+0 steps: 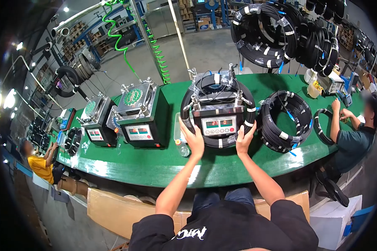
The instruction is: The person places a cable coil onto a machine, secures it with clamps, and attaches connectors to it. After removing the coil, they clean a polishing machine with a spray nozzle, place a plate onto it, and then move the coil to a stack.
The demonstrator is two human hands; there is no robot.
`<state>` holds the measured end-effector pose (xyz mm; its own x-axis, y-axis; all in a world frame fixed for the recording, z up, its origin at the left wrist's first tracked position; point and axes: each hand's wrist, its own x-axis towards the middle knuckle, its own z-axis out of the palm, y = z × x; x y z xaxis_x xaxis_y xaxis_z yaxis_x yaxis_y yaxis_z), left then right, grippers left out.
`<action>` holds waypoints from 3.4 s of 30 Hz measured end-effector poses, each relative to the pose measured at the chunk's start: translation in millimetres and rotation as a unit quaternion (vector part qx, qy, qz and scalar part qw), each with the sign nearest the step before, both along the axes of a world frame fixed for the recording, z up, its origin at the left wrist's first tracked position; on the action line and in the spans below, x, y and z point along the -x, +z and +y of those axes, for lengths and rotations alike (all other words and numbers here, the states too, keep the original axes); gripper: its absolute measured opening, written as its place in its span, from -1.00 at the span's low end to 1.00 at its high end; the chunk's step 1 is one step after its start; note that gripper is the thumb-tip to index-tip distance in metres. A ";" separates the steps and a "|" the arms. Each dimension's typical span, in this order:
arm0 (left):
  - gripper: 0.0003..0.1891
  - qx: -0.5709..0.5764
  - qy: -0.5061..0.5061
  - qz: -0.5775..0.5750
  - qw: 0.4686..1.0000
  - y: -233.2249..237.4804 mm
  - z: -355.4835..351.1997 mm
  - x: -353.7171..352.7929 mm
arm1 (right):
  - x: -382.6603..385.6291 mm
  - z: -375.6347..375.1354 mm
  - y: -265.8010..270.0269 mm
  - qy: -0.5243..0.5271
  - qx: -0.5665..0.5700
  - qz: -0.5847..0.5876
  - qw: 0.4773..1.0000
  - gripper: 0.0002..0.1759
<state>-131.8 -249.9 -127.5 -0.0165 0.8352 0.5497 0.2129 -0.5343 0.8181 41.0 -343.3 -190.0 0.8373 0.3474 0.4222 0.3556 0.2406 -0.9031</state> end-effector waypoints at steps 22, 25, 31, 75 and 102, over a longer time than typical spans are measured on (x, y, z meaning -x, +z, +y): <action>-0.03 0.025 -0.048 -0.010 0.998 -48.1 -30.7 0.8 | -70.8 45.2 158.3 0.058 0.126 -0.190 0.972 -0.51; -0.15 0.022 -0.031 -0.021 0.999 -28.0 -36.8 3.0 | -56.1 38.7 164.1 0.019 0.104 -0.162 0.981 -0.55; -0.59 -0.085 -0.023 -0.049 0.995 36.0 27.1 19.1 | -53.5 43.1 154.1 -0.010 0.102 -0.162 0.981 -0.55; -0.42 -0.089 -0.033 0.022 0.995 31.7 37.4 6.4 | -30.2 -35.4 13.7 0.071 0.010 -0.061 0.996 -0.38; -0.80 -0.189 0.000 0.061 0.980 -97.5 18.7 10.4 | -263.3 281.0 174.5 0.413 0.456 0.013 0.788 -0.83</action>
